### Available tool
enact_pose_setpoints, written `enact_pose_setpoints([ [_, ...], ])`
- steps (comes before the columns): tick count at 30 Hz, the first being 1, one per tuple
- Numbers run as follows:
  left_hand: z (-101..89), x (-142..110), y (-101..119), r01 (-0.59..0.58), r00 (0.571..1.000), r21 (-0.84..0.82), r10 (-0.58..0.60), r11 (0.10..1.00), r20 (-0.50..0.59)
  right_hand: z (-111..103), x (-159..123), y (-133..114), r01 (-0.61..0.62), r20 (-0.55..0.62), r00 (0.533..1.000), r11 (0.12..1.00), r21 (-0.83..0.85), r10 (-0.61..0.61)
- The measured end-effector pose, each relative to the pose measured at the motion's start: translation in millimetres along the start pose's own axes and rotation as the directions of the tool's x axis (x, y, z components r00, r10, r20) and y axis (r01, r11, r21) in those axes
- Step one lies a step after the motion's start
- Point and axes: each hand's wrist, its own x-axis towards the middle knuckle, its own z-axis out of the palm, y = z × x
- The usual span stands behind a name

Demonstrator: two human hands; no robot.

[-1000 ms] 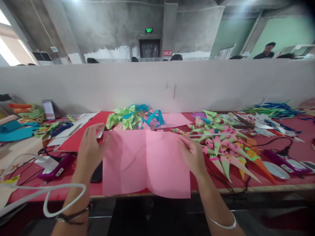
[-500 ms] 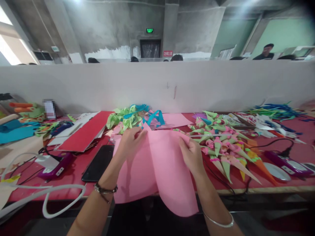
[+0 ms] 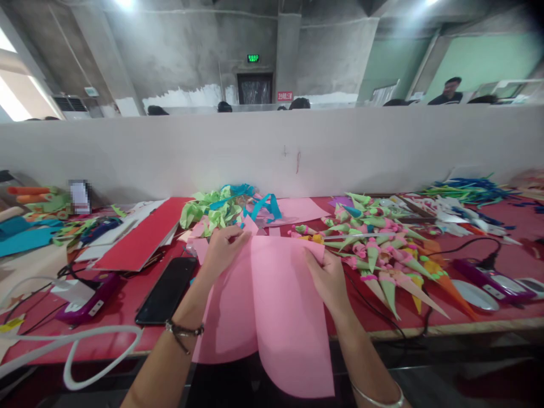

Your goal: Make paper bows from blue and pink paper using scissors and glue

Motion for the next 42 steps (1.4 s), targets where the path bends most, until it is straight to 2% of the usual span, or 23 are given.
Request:
enact_pose_setpoints([
  [7,5.6,4,-12,-0.001,1.000,-0.057,0.001,0.998,0.006,1,-5,1,0.013,-0.032,0.999,0.999,-0.049,-0.014],
  [15,13.4,5,-19,0.061,0.998,-0.054,-0.061,0.997,0.012,4,-8,9,0.028,-0.029,0.999,0.992,-0.125,-0.032],
  [20,6.1,-1,-25,0.061,0.997,-0.024,-0.060,0.998,0.040,1,-7,16,0.033,-0.050,0.998,0.994,-0.106,-0.039],
  [25,-3.7,-6,-31,0.036,0.998,0.110,-0.041,0.993,0.039,-1,-7,20,0.066,-0.017,0.998,0.990,-0.127,-0.068],
  [29,-2.5,-8,-31,0.049,0.999,0.098,-0.051,0.994,0.015,-1,-8,20,0.102,-0.011,0.995,0.987,-0.125,-0.104],
  [35,-1.6,-10,-34,0.058,0.998,0.088,-0.056,0.994,-0.018,-3,-11,23,0.044,-0.004,0.999,0.992,-0.119,-0.044],
  [39,-6.9,-12,-39,0.053,0.997,0.106,-0.047,0.993,-0.060,-5,-11,24,-0.020,-0.046,0.999,0.996,-0.092,0.016],
  [42,-8.7,-14,-40,0.078,0.995,0.107,-0.070,0.991,-0.075,-6,-11,23,-0.071,-0.011,0.997,0.997,-0.007,0.071],
])
